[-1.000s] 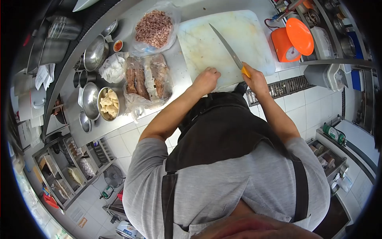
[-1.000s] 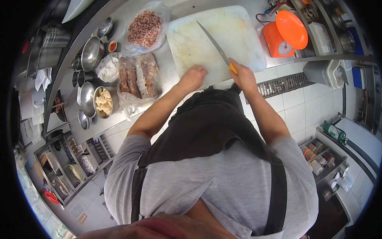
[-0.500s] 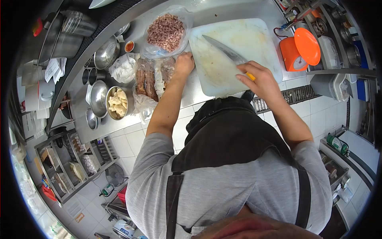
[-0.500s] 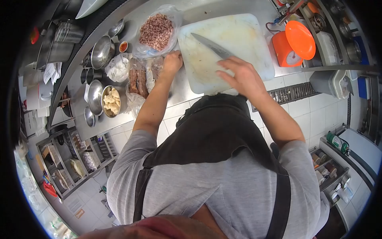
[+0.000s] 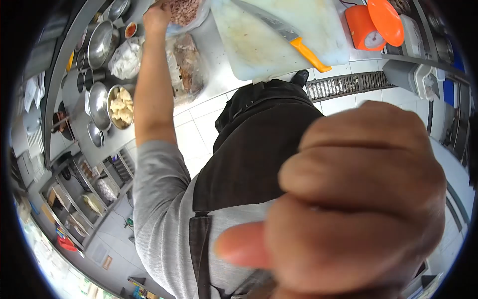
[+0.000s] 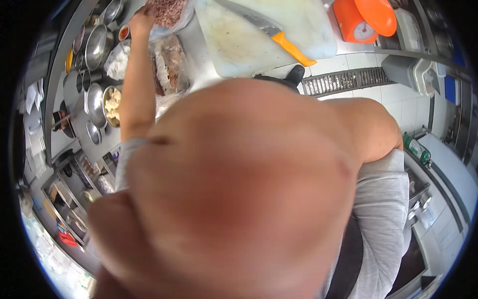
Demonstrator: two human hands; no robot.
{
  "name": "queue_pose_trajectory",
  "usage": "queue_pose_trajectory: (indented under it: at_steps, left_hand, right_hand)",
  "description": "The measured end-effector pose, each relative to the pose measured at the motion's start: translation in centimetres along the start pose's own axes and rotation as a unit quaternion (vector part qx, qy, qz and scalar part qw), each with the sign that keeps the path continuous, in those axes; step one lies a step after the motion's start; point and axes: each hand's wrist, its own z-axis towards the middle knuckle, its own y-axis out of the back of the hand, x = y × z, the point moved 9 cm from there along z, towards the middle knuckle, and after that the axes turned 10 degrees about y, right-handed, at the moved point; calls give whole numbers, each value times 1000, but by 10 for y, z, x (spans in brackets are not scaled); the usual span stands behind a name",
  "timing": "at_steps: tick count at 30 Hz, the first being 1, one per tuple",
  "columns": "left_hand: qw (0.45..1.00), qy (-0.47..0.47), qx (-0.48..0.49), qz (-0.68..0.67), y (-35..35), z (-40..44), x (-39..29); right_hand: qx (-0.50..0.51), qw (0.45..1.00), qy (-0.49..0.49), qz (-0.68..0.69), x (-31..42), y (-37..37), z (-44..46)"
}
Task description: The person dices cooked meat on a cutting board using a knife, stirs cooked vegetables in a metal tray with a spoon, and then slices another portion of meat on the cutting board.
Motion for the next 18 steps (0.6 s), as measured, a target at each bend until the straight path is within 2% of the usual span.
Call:
queue_pose_trajectory:
  at_steps: [1, 3, 4, 5, 6, 8, 9, 10, 11, 12, 14, 16, 18]
  left_hand:
    - [1000, 8, -3, 6, -9, 4, 31]
    - [981, -93, 87, 147, -36, 7, 69]
    - [981, -88, 77, 155, -12, 9, 64]
    - [994, -10, 69, 88, 24, 3, 54]
    - [996, 68, 61, 19, 56, -8, 50]
    - [970, 141, 188, 56, 59, -47, 67]
    - [947, 169, 273, -10, 53, -83, 74]
    - [903, 215, 370, 36, 32, -121, 90]
    - [878, 175, 445, -21, 25, -157, 78]
    - [818, 225, 526, -56, 22, -192, 66]
    - [818, 222, 531, 16, 18, -232, 54]
    - [821, 280, 498, -5, 12, -254, 50]
    - [855, 335, 394, 39, 12, -262, 50]
  right_hand:
    - [23, 1000, -3, -15, -2, 1, -1]
    - [102, 993, -16, -65, -19, -1, -7]
    - [163, 983, -18, -80, -32, -8, -10]
    - [222, 970, -24, -97, -54, -13, -20]
    - [74, 997, 31, -15, -77, -2, -42]
    - [51, 996, -79, -1, -127, -8, -74]
    - [35, 991, -130, -9, -146, -9, -92]
    - [29, 978, -205, -12, -167, -10, -115]
    - [19, 965, -261, -8, -187, -9, -137]
    - [9, 949, -316, -3, -206, -9, -159]
    - [-19, 917, -398, -12, -234, -8, -198]
    - [-4, 900, -433, -37, -257, -12, -229]
    - [4, 888, -460, -11, -271, -25, -241]
